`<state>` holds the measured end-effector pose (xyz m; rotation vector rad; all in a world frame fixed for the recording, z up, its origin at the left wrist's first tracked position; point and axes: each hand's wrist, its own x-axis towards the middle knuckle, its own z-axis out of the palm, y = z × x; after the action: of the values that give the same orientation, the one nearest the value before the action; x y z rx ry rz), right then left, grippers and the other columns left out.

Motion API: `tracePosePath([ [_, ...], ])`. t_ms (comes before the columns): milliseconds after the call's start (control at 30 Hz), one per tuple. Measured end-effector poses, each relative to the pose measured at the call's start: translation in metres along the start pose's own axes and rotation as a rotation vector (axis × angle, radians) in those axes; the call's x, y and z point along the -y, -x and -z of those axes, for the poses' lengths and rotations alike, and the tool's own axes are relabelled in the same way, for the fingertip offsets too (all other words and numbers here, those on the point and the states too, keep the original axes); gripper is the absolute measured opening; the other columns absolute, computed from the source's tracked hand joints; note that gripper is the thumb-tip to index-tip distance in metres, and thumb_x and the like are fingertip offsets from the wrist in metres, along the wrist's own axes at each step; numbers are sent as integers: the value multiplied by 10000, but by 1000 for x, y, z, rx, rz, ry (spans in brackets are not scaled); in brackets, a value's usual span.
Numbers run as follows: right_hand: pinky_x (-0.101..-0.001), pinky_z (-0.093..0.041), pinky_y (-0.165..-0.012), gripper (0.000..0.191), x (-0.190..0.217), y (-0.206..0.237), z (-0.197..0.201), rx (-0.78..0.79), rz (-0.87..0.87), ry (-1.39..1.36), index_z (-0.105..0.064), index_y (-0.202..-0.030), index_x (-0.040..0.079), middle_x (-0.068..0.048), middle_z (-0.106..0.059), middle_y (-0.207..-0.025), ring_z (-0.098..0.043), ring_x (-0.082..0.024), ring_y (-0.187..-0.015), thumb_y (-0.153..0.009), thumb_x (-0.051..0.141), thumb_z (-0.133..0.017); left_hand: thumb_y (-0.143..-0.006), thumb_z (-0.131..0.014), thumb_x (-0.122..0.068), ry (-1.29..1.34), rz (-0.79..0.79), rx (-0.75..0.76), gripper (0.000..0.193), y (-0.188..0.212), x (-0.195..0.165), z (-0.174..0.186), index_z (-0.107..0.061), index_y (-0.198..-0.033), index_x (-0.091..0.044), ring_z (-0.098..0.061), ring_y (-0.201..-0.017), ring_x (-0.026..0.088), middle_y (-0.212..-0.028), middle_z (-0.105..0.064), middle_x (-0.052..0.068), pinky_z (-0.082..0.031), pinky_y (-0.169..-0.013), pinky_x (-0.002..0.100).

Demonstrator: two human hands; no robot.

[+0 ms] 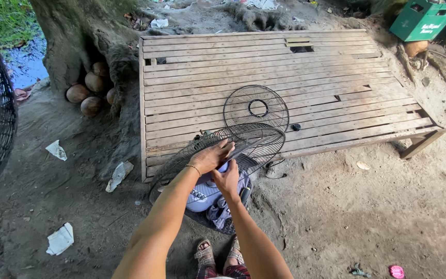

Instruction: The person works on an electric standing fan lying on a wooden table outdoors. They remove the front grill guard, unscrew and take off the fan blades, then reattach the blades and begin refitting the grill guard.

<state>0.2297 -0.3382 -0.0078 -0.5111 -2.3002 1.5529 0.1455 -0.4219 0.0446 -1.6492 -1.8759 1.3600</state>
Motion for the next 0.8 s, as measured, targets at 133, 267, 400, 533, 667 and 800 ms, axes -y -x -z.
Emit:
tracePosePath([
  [133, -437, -521, -925, 645, 6, -2, 3, 15, -21, -210, -543, -1191, 2, -208, -666, -1123, -658, -360, -1048, -700, 313, -825, -1018, -369, -343, 31, 58, -37, 679, 2, 3, 3, -200, -1618, -75, 20, -1565, 337, -1707, -113, 63, 42, -1244, 553],
  [267, -429, -521, -914, 631, 4, 3, -3, 5, -26, -283, -550, -1193, 18, -183, -656, -1120, -659, -347, -1035, -681, 280, -810, -1003, -384, -351, 48, 41, -10, 693, 4, 3, 1, -198, -1610, -71, 17, -1558, 302, -1700, -122, 50, 36, -1255, 520],
  [400, -463, -497, -932, 560, -6, 7, -8, -37, 138, -93, -559, -1134, -7, -208, -619, -1086, -594, -408, -1048, -667, 185, -803, -979, -430, -368, 102, 106, -45, 704, 6, -5, -4, -259, -1584, -52, -65, -1552, 296, -1683, -202, 66, -15, -1249, 510],
  [533, -482, -485, -887, 623, -8, 10, -12, -55, 146, -76, -519, -1112, -22, -230, -574, -1060, -566, -431, -1003, -598, 171, -813, -1016, -489, -309, 124, 272, -334, 605, 11, -9, -12, -371, -1547, -45, -153, -1544, 301, -1612, -345, 52, -64, -1293, 522],
  [667, -477, -503, -885, 620, -8, 9, -15, -50, 139, -90, -523, -1135, -24, -228, -605, -1065, -598, -406, -999, -619, 162, -813, -979, -503, -304, 74, 260, -264, 602, 16, -11, -15, -384, -1543, -129, -140, -1533, 283, -1594, -346, 25, -45, -1265, 559],
  [800, -440, -559, -727, 573, -8, 4, -9, 199, -252, -377, -514, -1165, -11, -214, -687, -969, -674, -327, -822, -716, 233, -773, -1015, -446, -350, 97, 152, -38, 597, 13, -9, -9, -351, -1565, -137, -39, -1573, 296, -1694, -220, 49, 26, -1232, 607],
])
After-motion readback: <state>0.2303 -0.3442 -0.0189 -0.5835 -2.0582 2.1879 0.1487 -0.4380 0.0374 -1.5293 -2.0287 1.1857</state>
